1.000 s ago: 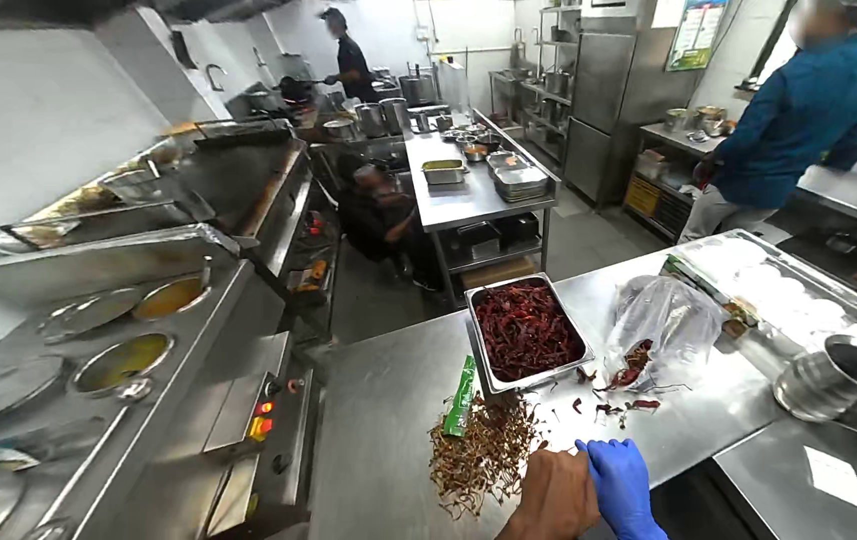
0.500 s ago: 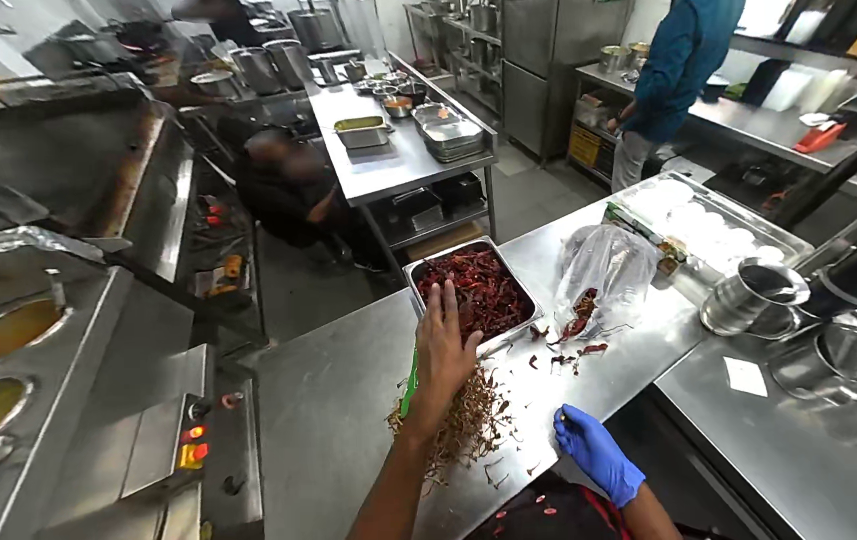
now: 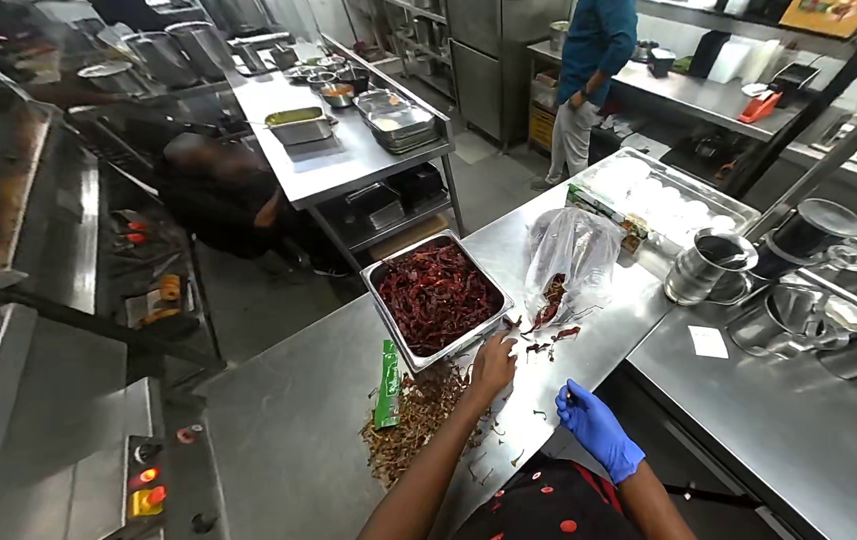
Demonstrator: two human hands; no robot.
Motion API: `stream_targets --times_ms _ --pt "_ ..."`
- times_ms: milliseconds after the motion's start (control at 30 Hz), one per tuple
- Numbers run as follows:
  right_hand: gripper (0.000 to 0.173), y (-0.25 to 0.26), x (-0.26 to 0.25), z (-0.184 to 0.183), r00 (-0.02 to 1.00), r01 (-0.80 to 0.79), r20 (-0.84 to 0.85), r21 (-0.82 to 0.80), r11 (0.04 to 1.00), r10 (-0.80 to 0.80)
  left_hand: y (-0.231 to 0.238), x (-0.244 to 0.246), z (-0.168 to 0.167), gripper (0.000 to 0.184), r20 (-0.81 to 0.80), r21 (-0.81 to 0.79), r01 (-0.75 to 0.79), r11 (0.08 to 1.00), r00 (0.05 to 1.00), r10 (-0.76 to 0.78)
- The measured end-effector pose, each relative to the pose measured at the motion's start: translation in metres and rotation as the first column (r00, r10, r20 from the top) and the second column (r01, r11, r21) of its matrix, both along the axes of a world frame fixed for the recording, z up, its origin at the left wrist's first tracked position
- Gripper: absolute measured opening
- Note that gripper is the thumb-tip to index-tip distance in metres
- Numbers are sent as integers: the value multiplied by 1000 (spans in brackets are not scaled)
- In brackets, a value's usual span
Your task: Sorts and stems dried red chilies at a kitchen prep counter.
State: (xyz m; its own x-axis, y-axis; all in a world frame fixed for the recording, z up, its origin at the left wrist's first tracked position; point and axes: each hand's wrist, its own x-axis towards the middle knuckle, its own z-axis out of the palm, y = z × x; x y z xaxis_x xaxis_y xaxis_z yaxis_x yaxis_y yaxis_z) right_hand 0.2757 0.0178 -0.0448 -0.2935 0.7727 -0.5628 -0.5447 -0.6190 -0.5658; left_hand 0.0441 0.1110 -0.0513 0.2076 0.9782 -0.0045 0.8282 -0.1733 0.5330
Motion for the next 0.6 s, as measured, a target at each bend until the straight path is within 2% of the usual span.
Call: stream_targets --times_ms 133,233,367,467,600 --pt "38 -4 11 -2 997 77 -10 -4 997 -77 17 9 11 33 -50 -68 -194 979 980 191" --pt "39 -8 18 -4 994 111 4 -21 994 -111 40 12 3 37 -223 -231 -242 942 956 190" --pt "39 -9 23 -8 991 133 8 -43 990 -133 40 14 -19 31 -242 -194 -258 946 948 209" --pt "44 2 16 -8 997 79 22 -27 997 -78 33 14 -13 34 -189 -156 -226 961 962 196" --pt "53 21 -3 -19 981 -152 131 83 985 140 -16 28 0 37 118 -16 -210 978 970 211"
